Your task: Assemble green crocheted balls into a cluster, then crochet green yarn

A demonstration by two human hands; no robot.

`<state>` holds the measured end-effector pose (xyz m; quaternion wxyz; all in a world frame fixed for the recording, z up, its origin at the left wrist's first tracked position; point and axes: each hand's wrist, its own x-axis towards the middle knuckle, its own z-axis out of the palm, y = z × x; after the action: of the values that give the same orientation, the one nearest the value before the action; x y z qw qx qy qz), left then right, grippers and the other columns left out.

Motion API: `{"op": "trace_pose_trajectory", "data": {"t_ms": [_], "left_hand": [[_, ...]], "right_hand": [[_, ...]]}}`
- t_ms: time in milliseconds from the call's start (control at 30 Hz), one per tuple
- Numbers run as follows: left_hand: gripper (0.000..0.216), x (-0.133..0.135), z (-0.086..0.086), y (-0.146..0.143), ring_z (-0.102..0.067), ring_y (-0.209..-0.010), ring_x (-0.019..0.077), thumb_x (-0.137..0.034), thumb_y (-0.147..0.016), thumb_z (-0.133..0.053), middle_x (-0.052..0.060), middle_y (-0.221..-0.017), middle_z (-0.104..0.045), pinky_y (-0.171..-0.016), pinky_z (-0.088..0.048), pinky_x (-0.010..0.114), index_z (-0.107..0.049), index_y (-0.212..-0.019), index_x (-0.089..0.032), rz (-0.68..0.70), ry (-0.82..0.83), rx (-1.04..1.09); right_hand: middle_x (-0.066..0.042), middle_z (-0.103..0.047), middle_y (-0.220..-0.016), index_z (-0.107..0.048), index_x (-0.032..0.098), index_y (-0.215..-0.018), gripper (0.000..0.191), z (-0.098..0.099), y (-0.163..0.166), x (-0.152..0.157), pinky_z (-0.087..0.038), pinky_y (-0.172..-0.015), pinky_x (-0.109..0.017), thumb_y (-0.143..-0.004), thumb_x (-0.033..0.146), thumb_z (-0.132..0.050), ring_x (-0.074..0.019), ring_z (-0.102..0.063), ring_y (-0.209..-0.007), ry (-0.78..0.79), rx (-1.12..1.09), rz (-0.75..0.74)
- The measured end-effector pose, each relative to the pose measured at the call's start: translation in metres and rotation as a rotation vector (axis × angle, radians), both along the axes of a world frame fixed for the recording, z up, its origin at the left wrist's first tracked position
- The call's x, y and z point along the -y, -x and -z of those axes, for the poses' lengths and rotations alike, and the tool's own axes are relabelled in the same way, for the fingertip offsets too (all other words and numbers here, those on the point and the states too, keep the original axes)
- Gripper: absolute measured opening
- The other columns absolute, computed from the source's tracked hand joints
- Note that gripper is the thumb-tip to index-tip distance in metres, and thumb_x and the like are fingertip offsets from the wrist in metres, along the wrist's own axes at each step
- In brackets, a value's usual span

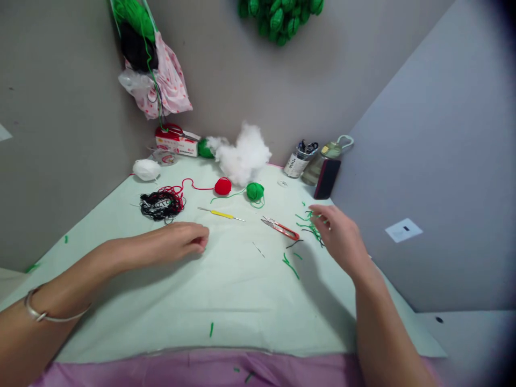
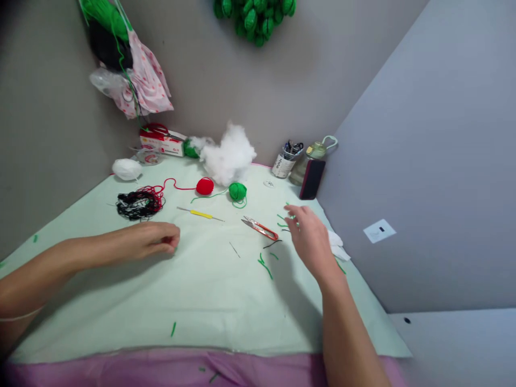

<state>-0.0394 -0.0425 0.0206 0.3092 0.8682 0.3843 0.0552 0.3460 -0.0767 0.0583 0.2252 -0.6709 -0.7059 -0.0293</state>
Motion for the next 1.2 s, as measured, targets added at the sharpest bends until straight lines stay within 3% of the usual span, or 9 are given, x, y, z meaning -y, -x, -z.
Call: {"op": "trace_pose_trajectory", "data": {"t_ms": [167, 267, 400, 467, 600, 700, 800, 967, 1200], "left_hand": [[0.011, -0.012, -0.028, -0.048, -0.053, -0.078, 0.0178, -0.028, -0.092, -0.047, 0.001, -0.086, -0.063, -0.069, -0.038, 0.028, -0.054, -0.085, -0.021, 0.070, 0.030, 0.147], [0.010, -0.018, -0.033, -0.071, -0.050, -0.074, 0.0158, -0.027, -0.091, -0.050, 0.000, -0.083, -0.060, -0.066, -0.036, 0.027, -0.053, -0.083, -0.021, 0.094, 0.068, 0.194], [0.010, -0.022, -0.031, -0.097, -0.050, -0.074, 0.0149, -0.025, -0.091, -0.050, -0.001, -0.083, -0.060, -0.066, -0.037, 0.027, -0.054, -0.083, -0.020, 0.177, 0.069, 0.255], [0.010, -0.024, -0.030, -0.116, -0.053, -0.076, 0.0154, -0.024, -0.092, -0.051, 0.000, -0.085, -0.063, -0.070, -0.039, 0.028, -0.056, -0.085, -0.020, 0.149, 0.040, 0.337], [0.011, -0.029, -0.028, -0.167, -0.059, -0.085, 0.0170, -0.019, -0.092, -0.050, 0.003, -0.092, -0.066, -0.078, -0.045, 0.029, -0.061, -0.090, -0.018, 0.123, -0.102, 0.556], [0.040, -0.033, -0.029, -0.193, -0.061, -0.111, 0.0203, -0.012, -0.091, -0.051, 0.010, -0.131, -0.061, -0.093, -0.046, 0.033, -0.058, -0.129, -0.022, 0.234, -0.131, 0.511], [0.056, -0.036, -0.031, -0.192, -0.057, -0.123, 0.0243, -0.018, -0.091, -0.058, 0.014, -0.147, -0.050, -0.101, -0.043, 0.036, -0.046, -0.145, -0.020, 0.229, -0.152, 0.439], [0.017, -0.039, -0.014, -0.153, -0.062, -0.101, 0.0221, -0.020, -0.092, -0.055, 0.008, -0.109, -0.069, -0.092, -0.045, 0.034, -0.069, -0.103, -0.018, 0.161, -0.115, 0.373], [0.013, -0.028, 0.025, -0.112, -0.055, -0.104, 0.0233, -0.022, -0.089, -0.059, 0.006, -0.105, -0.061, -0.088, -0.041, 0.033, -0.065, -0.100, -0.020, 0.293, -0.068, 0.173]], "right_hand": [[-0.005, -0.073, -0.111, -0.070, 0.028, -0.113, 0.023, 0.029, 0.035, 0.042, -0.056, -0.078, -0.028, -0.096, 0.032, -0.056, -0.0175, -0.070, -0.092, 0.643, -0.412, -0.551], [-0.008, -0.072, -0.112, -0.069, 0.023, -0.112, 0.024, 0.051, 0.020, 0.038, -0.055, -0.082, -0.031, -0.094, 0.027, -0.055, -0.0196, -0.069, -0.095, 0.461, -0.341, -0.371], [-0.017, -0.070, -0.109, -0.071, 0.015, -0.105, 0.026, 0.059, -0.042, 0.023, -0.050, -0.085, -0.040, -0.090, 0.021, -0.050, -0.0283, -0.066, -0.099, 0.133, 0.051, 0.164], [-0.016, -0.070, -0.108, -0.071, 0.017, -0.106, 0.027, 0.056, -0.056, 0.022, -0.049, -0.083, -0.040, -0.092, 0.025, -0.049, -0.0294, -0.065, -0.098, 0.070, 0.080, 0.202], [-0.010, -0.074, -0.102, -0.070, 0.020, -0.105, 0.022, 0.048, -0.018, 0.035, -0.053, -0.078, -0.035, -0.096, 0.029, -0.052, -0.0220, -0.068, -0.084, 0.196, -0.215, -0.188], [-0.009, -0.072, -0.108, -0.069, 0.020, -0.113, 0.026, 0.045, 0.039, 0.055, -0.054, -0.085, -0.031, -0.102, 0.028, -0.046, -0.0185, -0.068, -0.092, 0.329, -0.236, -0.525], [-0.012, -0.064, -0.134, -0.057, 0.020, -0.136, 0.041, 0.044, 0.088, 0.075, -0.049, -0.103, -0.033, -0.101, 0.041, -0.052, -0.0213, -0.060, -0.120, 0.292, -0.134, -0.809], [-0.007, -0.063, -0.133, -0.061, 0.021, -0.123, 0.028, 0.054, 0.133, 0.088, -0.044, -0.101, -0.031, -0.105, 0.035, -0.045, -0.0187, -0.054, -0.117, 0.244, 0.132, -1.192], [-0.005, -0.064, -0.093, -0.061, 0.017, -0.093, 0.015, 0.059, 0.085, 0.064, -0.042, -0.072, -0.028, -0.100, 0.011, -0.049, -0.0172, -0.053, -0.082, 0.291, 0.279, -0.850]]}}
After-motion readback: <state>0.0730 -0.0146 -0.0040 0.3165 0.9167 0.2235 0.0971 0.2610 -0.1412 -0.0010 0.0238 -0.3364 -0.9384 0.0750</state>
